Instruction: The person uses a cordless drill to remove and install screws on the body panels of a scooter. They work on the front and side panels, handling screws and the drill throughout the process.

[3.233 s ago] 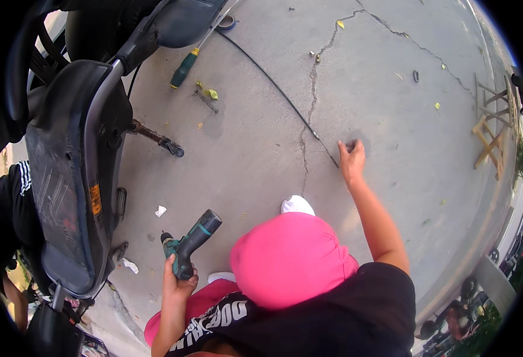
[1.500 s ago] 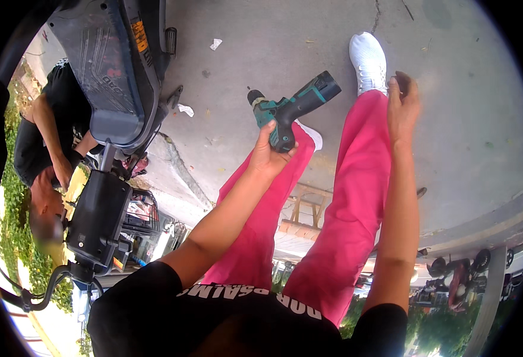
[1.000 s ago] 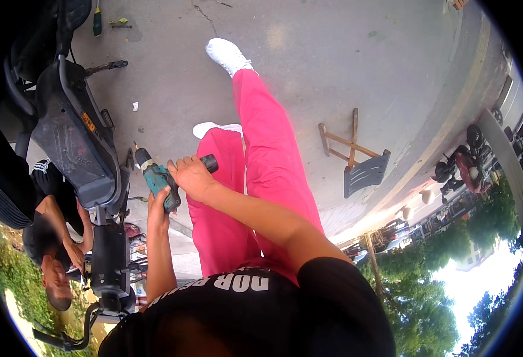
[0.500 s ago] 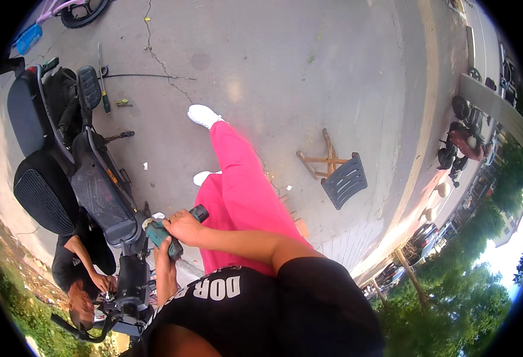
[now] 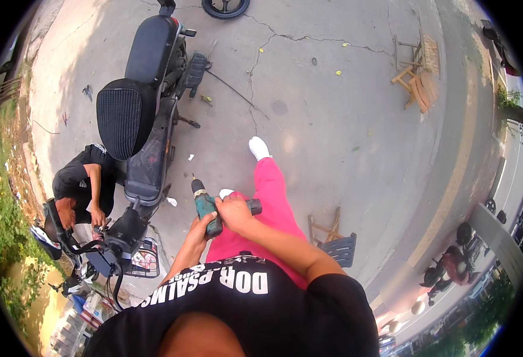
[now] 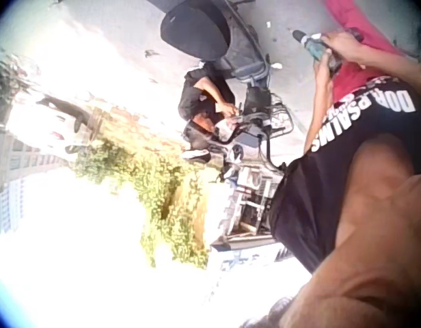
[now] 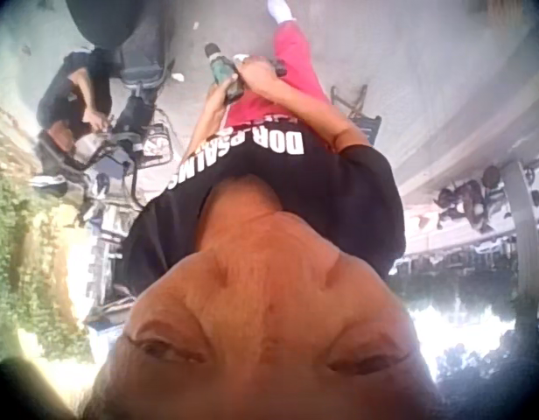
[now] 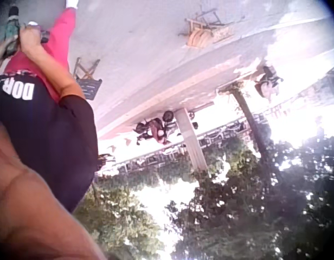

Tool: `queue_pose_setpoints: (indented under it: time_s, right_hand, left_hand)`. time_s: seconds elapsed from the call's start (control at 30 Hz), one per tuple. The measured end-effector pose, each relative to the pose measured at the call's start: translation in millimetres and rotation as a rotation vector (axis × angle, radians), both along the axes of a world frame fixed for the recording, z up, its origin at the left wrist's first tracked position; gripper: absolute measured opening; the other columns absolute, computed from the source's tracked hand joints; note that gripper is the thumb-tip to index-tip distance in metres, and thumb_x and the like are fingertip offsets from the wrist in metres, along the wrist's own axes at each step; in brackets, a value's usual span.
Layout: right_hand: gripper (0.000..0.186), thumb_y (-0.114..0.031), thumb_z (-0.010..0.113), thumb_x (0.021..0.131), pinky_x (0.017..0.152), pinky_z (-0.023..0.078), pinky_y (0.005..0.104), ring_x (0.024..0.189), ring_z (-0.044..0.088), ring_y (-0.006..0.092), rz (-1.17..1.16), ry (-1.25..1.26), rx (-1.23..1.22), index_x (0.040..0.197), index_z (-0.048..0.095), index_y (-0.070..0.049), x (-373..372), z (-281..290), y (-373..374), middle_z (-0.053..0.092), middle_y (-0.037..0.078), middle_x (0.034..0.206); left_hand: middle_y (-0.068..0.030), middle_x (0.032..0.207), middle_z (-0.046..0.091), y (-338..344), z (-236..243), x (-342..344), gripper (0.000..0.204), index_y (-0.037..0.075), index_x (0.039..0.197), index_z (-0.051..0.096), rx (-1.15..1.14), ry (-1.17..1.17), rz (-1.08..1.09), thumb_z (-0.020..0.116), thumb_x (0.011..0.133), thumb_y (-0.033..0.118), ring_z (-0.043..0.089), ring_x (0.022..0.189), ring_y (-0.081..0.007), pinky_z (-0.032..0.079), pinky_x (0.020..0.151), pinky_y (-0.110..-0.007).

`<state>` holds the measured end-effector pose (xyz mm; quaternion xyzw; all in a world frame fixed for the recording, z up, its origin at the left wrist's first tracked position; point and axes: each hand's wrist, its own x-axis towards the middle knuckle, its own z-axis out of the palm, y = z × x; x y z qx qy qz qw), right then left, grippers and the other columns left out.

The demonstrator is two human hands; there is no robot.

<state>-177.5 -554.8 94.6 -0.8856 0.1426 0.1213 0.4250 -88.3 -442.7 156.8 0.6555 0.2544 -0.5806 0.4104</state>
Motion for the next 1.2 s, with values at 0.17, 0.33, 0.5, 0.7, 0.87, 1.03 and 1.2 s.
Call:
queue_pose_setpoints:
  time_s: [0.17, 0.33, 0.5, 0.7, 0.87, 1.03, 1.2]
  right_hand:
    - [0.027, -0.012, 0.060, 0.073, 0.068, 0.046, 0.0428, 0.077, 0.062, 0.0315, 0.178, 0.003, -0.051, 0.097, 0.056, 0.000, 12.8, 8.9, -17.4, 0.062, 0.015, 0.081]
    - [0.030, -0.012, 0.061, 0.072, 0.069, 0.046, 0.0424, 0.079, 0.063, 0.0312, 0.290, -0.054, -0.074, 0.100, 0.055, -0.001, 29.5, 9.7, -18.1, 0.063, 0.014, 0.083]
    - [0.031, -0.012, 0.063, 0.071, 0.070, 0.047, 0.0414, 0.080, 0.063, 0.0309, 0.526, -0.006, -0.076, 0.100, 0.054, -0.002, 41.4, 16.0, -8.4, 0.063, 0.014, 0.084]
    - [0.026, -0.014, 0.062, 0.072, 0.069, 0.048, 0.0408, 0.079, 0.065, 0.0296, 0.660, -0.018, -0.124, 0.096, 0.055, -0.004, 32.4, 5.7, 9.0, 0.064, 0.013, 0.080]
    - [0.025, -0.013, 0.062, 0.071, 0.068, 0.050, 0.0413, 0.078, 0.065, 0.0293, 0.886, -0.021, -0.118, 0.094, 0.056, -0.004, 12.5, -4.1, 20.2, 0.065, 0.012, 0.081]
    - [0.024, -0.011, 0.063, 0.070, 0.068, 0.051, 0.0411, 0.078, 0.066, 0.0306, 1.142, -0.029, -0.113, 0.093, 0.057, -0.004, 4.0, 13.8, 31.2, 0.066, 0.013, 0.081]
    - [0.027, -0.010, 0.062, 0.070, 0.065, 0.050, 0.0450, 0.074, 0.065, 0.0350, 1.309, -0.055, -0.156, 0.095, 0.056, -0.003, -13.1, 24.3, 39.1, 0.064, 0.017, 0.078]
  left_hand:
    - [-0.0051, 0.078, 0.058, -1.4, 7.0, -4.9, 0.046, 0.001, 0.109, 0.051, -0.048, -0.009, 0.140, 0.066, 0.079, 0.034, 0.056, 0.059, -0.0144, 0.041, 0.041, -0.027]
    - [-0.0044, 0.079, 0.059, 8.4, 6.2, -6.9, 0.043, 0.003, 0.108, 0.053, -0.054, -0.019, 0.281, 0.066, 0.080, 0.032, 0.057, 0.059, -0.0138, 0.041, 0.041, -0.027]
    - [-0.0051, 0.080, 0.059, 30.4, 3.5, -20.4, 0.044, 0.003, 0.108, 0.052, -0.078, -0.019, 0.433, 0.066, 0.079, 0.034, 0.057, 0.058, -0.0152, 0.040, 0.040, -0.027]
    - [-0.0045, 0.081, 0.059, 46.7, -2.5, -52.8, 0.047, 0.006, 0.110, 0.051, -0.070, 0.006, 0.603, 0.065, 0.078, 0.037, 0.058, 0.060, -0.0164, 0.039, 0.041, -0.028]
    - [-0.0024, 0.080, 0.059, 48.1, -4.0, -104.1, 0.045, 0.008, 0.109, 0.052, -0.083, 0.006, 0.890, 0.065, 0.078, 0.039, 0.058, 0.059, -0.0158, 0.039, 0.042, -0.028]
    - [-0.0024, 0.075, 0.059, 56.2, -10.4, -160.8, 0.043, 0.009, 0.107, 0.053, -0.152, 0.057, 1.161, 0.065, 0.081, 0.041, 0.058, 0.057, -0.0168, 0.042, 0.044, -0.028]
    - [-0.0081, 0.086, 0.059, 66.9, 14.6, -228.4, 0.047, 0.002, 0.108, 0.053, -0.222, -0.028, 1.268, 0.061, 0.087, 0.043, 0.063, 0.070, -0.0209, 0.054, 0.060, -0.031]
